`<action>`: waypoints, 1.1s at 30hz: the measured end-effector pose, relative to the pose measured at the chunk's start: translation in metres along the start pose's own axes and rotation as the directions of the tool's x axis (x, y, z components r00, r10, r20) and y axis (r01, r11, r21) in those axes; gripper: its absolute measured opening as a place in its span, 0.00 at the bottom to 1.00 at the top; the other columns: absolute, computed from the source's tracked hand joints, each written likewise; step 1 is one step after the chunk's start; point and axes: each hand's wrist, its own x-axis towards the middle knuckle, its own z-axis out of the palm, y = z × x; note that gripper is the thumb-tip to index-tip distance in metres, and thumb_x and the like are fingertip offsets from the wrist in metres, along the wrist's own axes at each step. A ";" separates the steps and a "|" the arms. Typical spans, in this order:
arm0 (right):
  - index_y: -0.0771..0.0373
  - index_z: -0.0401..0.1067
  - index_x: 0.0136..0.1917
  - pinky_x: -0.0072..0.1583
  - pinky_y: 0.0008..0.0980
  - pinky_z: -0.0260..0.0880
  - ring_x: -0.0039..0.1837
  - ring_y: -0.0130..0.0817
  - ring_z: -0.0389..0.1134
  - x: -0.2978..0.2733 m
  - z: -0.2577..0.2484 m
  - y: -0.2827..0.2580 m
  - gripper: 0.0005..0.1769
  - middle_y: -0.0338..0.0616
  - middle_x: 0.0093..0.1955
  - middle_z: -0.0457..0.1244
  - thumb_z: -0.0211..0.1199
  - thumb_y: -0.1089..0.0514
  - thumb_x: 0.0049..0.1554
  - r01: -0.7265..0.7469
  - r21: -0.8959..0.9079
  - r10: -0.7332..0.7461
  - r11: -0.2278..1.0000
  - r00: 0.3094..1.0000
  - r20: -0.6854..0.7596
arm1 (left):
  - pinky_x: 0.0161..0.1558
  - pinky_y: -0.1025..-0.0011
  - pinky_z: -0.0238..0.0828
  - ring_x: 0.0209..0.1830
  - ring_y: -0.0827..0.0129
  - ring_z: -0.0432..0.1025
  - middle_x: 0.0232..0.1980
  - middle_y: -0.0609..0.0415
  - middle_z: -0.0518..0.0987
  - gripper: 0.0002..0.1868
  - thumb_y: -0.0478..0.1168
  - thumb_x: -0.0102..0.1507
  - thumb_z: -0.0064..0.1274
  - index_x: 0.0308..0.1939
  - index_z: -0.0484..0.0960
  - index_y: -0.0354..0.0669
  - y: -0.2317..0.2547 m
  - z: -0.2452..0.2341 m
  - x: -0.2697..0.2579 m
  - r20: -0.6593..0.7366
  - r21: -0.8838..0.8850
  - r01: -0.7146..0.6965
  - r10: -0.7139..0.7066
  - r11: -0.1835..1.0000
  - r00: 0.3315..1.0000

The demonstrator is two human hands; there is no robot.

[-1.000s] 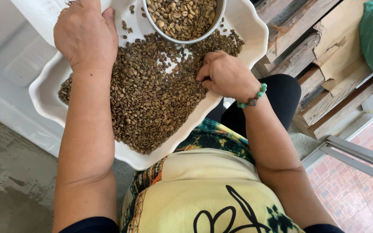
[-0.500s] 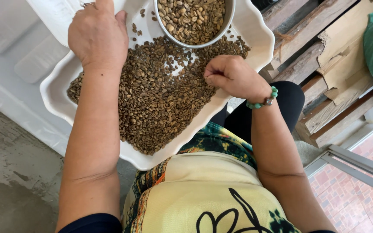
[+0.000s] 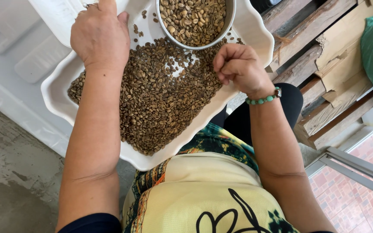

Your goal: Manually sorting green coffee beans to remove defects and placing them in a bowl

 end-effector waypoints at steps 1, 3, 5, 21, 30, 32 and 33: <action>0.63 0.69 0.39 0.30 0.22 0.58 0.29 0.27 0.57 0.004 0.004 0.003 0.13 0.43 0.31 0.60 0.47 0.74 0.45 0.002 -0.002 -0.002 1.000 1.000 0.002 | 0.19 0.61 0.68 0.24 0.59 0.74 0.28 0.59 0.78 0.27 0.58 0.61 0.70 0.53 0.75 0.52 0.000 0.004 0.001 -0.002 0.001 0.002 -0.002 1.000 1.000; 0.63 0.72 0.45 0.44 0.18 0.70 0.44 0.24 0.66 0.010 0.012 0.011 0.11 0.43 0.47 0.66 0.52 0.74 0.61 0.010 -0.675 -0.046 0.738 0.998 -0.036 | 0.19 0.60 0.70 0.25 0.58 0.76 0.28 0.58 0.80 0.27 0.59 0.59 0.70 0.52 0.76 0.53 0.000 0.010 0.000 0.012 0.005 0.024 -0.024 1.000 1.000; 0.65 0.75 0.46 0.49 0.24 0.75 0.47 0.29 0.71 0.016 0.034 0.009 0.11 0.46 0.47 0.69 0.53 0.72 0.62 0.101 -0.798 -0.115 0.594 0.993 0.040 | 0.19 0.60 0.69 0.24 0.58 0.75 0.28 0.58 0.79 0.28 0.59 0.59 0.71 0.53 0.76 0.53 0.000 0.010 -0.001 -0.002 0.001 0.021 -0.021 1.000 1.000; 0.56 0.83 0.51 0.46 0.48 0.76 0.47 0.44 0.72 0.030 0.020 0.033 0.10 0.44 0.52 0.70 0.62 0.62 0.60 0.116 -0.990 -0.263 0.086 0.961 0.089 | 0.19 0.62 0.68 0.24 0.60 0.75 0.28 0.60 0.79 0.29 0.60 0.58 0.72 0.53 0.75 0.53 0.000 0.009 -0.001 -0.022 0.010 0.007 -0.007 1.000 1.000; 0.61 0.81 0.46 0.48 0.42 0.77 0.44 0.42 0.73 0.027 0.026 0.019 0.09 0.46 0.51 0.69 0.60 0.67 0.59 0.117 -0.974 -0.258 0.194 0.964 0.065 | 0.19 0.60 0.68 0.24 0.59 0.75 0.28 0.59 0.80 0.31 0.58 0.57 0.72 0.56 0.76 0.52 0.001 0.007 0.000 -0.025 -0.007 0.010 -0.010 1.000 1.000; 0.60 0.81 0.50 0.46 0.42 0.77 0.43 0.42 0.72 0.027 0.033 0.020 0.09 0.47 0.49 0.69 0.61 0.65 0.60 0.162 -0.973 -0.250 0.166 0.961 0.117 | 0.18 0.60 0.68 0.23 0.59 0.75 0.28 0.58 0.80 0.29 0.58 0.57 0.72 0.54 0.76 0.52 0.002 0.004 0.001 -0.024 -0.009 0.013 -0.013 1.000 1.000; 0.60 0.81 0.53 0.45 0.42 0.77 0.43 0.42 0.71 0.026 0.037 0.020 0.10 0.49 0.48 0.69 0.62 0.64 0.62 0.199 -0.970 -0.241 0.140 0.957 0.162 | 0.18 0.61 0.68 0.23 0.59 0.75 0.28 0.58 0.80 0.28 0.58 0.58 0.71 0.52 0.76 0.52 0.003 0.003 0.001 -0.022 -0.015 0.011 -0.011 1.000 1.000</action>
